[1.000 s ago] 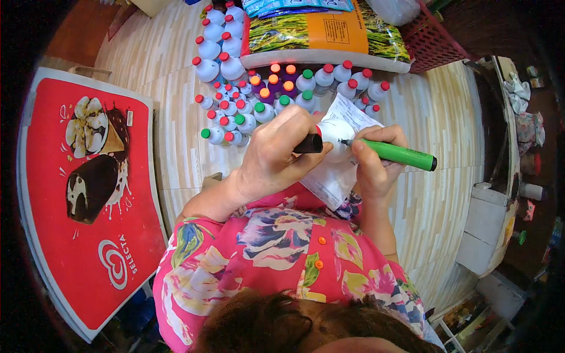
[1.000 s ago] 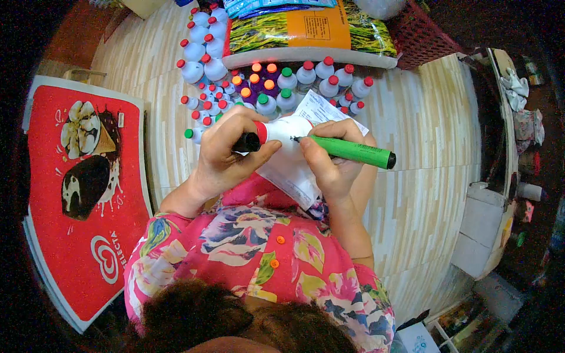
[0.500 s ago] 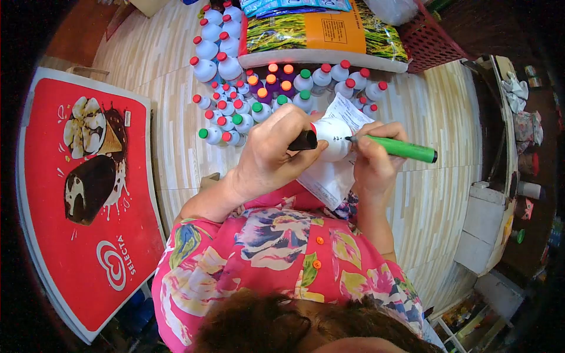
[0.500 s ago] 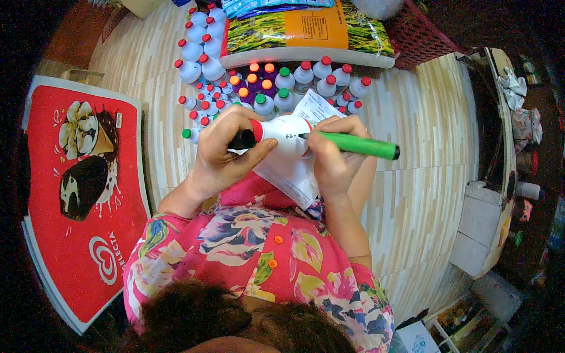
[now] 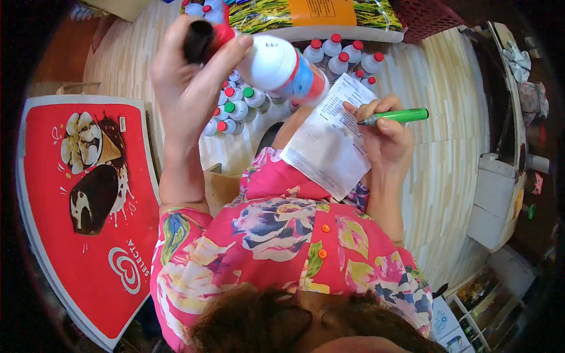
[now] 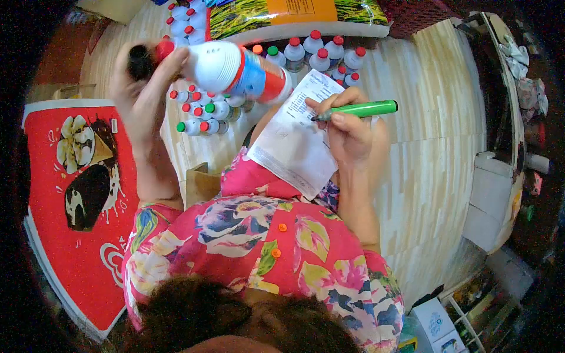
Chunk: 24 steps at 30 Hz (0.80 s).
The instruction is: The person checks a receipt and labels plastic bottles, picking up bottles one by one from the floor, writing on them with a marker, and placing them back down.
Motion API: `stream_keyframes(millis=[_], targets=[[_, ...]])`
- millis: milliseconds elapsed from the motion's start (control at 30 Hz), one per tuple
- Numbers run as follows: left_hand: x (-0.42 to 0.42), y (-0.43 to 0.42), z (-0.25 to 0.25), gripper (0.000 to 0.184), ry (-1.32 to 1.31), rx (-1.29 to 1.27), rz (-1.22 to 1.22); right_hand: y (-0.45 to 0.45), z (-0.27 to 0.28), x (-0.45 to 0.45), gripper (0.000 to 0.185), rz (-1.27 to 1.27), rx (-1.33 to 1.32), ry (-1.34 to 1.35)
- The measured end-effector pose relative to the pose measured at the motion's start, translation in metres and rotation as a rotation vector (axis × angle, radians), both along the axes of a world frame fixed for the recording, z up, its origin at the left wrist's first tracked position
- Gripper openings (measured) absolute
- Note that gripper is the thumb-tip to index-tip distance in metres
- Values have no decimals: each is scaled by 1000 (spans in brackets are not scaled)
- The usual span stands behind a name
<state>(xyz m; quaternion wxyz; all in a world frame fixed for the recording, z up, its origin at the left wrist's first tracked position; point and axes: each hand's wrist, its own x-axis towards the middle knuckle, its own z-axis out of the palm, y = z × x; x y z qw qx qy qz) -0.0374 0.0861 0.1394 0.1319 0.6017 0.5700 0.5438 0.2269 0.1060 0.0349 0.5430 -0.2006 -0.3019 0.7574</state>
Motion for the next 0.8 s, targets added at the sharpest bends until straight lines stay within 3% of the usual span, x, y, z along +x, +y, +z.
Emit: stream_keyframes(millis=[167, 200, 233, 500, 667, 800], targets=[[7, 61, -59, 20, 171, -51, -188, -11, -8, 1, 23, -22, 44, -216], [9, 77, -77, 23, 362, 102, -156, -12, -7, 1, 23, -23, 40, -240], [9, 87, -97, 24, 305, 1, -213, -14, -7, 1, 23, -26, 36, -265], [33, 133, -185, 22, 498, 14, -306, -21, -4, 0, 24, -15, -9, -247], [52, 149, -249, 35, 599, -230, -342, -23, -8, -5, 23, -8, -2, -287], [65, 152, -281, 28, 599, -286, -335, -25, -6, -3, 22, 66, -9, -372]])
